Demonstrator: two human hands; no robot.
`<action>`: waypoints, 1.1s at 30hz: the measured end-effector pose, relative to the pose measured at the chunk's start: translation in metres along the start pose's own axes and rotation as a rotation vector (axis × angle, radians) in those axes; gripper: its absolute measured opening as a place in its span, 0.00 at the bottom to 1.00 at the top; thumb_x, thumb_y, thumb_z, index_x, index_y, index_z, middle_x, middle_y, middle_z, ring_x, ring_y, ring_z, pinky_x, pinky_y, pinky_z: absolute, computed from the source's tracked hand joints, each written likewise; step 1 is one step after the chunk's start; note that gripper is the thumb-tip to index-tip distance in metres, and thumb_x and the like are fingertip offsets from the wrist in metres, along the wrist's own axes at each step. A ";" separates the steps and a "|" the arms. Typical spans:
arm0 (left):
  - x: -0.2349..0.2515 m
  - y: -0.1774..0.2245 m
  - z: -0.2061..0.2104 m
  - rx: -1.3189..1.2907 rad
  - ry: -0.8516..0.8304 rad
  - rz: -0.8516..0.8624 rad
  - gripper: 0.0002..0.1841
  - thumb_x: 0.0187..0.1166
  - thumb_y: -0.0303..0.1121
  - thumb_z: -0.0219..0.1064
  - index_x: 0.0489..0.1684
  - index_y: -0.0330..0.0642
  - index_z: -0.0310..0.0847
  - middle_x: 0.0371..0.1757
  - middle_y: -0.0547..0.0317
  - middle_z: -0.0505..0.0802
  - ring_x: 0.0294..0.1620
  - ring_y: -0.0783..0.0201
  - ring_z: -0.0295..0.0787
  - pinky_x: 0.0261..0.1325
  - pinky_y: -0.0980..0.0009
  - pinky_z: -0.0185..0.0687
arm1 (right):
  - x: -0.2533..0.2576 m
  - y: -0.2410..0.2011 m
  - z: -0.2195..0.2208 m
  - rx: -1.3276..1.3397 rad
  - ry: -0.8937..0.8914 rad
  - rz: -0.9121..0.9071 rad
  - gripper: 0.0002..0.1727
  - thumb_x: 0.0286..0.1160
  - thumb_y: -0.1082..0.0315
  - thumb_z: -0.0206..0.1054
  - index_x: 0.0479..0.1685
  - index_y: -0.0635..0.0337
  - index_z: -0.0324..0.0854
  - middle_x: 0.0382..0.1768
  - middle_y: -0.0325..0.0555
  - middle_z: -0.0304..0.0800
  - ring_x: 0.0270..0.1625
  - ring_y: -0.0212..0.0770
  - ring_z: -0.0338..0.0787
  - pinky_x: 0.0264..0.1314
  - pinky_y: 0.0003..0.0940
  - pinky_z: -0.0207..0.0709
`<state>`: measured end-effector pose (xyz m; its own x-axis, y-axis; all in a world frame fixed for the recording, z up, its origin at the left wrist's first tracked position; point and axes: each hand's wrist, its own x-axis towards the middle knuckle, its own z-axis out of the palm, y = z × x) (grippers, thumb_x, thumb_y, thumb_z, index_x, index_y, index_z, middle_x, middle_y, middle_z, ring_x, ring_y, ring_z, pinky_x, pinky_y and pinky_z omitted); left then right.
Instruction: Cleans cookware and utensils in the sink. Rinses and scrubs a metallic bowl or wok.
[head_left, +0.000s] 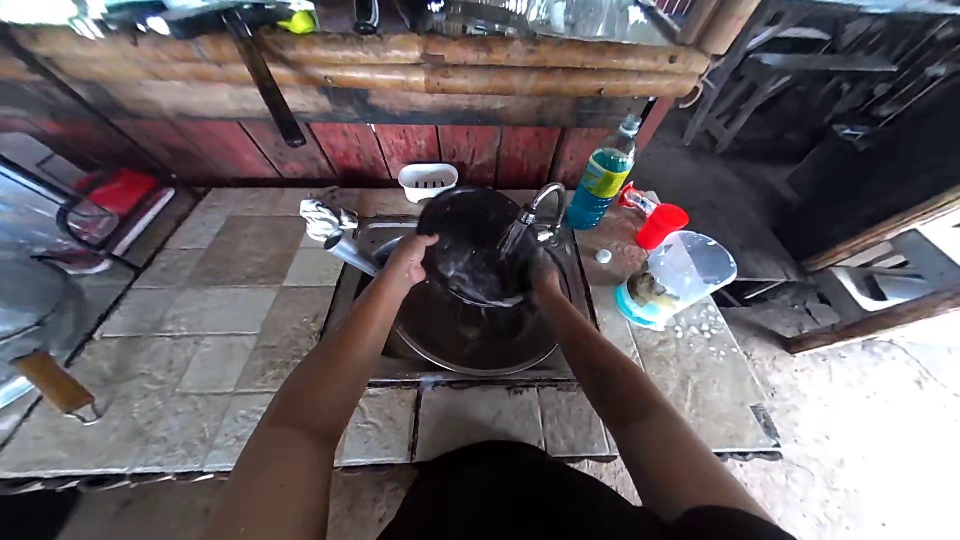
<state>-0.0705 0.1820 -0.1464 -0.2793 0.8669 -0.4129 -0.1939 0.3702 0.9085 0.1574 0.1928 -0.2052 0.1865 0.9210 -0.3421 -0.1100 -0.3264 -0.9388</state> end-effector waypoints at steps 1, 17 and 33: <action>-0.011 0.013 -0.004 0.035 0.030 0.079 0.24 0.88 0.34 0.61 0.82 0.44 0.68 0.74 0.44 0.82 0.72 0.51 0.80 0.71 0.45 0.78 | 0.013 0.008 0.014 0.039 -0.055 0.067 0.34 0.96 0.44 0.39 0.80 0.64 0.69 0.72 0.63 0.80 0.72 0.55 0.82 0.73 0.58 0.75; -0.064 -0.046 -0.019 1.467 -0.722 0.847 0.33 0.86 0.36 0.65 0.91 0.43 0.61 0.92 0.37 0.62 0.93 0.39 0.53 0.93 0.47 0.46 | 0.041 -0.017 -0.008 0.121 -0.251 0.137 0.20 0.90 0.52 0.57 0.64 0.58 0.78 0.44 0.46 0.88 0.42 0.39 0.87 0.44 0.40 0.85; 0.044 0.017 0.126 1.053 -0.426 0.516 0.26 0.89 0.48 0.59 0.65 0.31 0.84 0.67 0.30 0.86 0.74 0.35 0.79 0.77 0.34 0.66 | -0.057 -0.039 -0.040 0.079 0.032 -0.077 0.21 0.96 0.60 0.47 0.76 0.63 0.73 0.63 0.54 0.84 0.61 0.42 0.86 0.64 0.43 0.81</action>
<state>0.0322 0.2679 -0.1411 0.2660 0.9567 -0.1178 0.7496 -0.1285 0.6493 0.1903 0.1447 -0.1504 0.2285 0.9350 -0.2713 -0.1701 -0.2360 -0.9567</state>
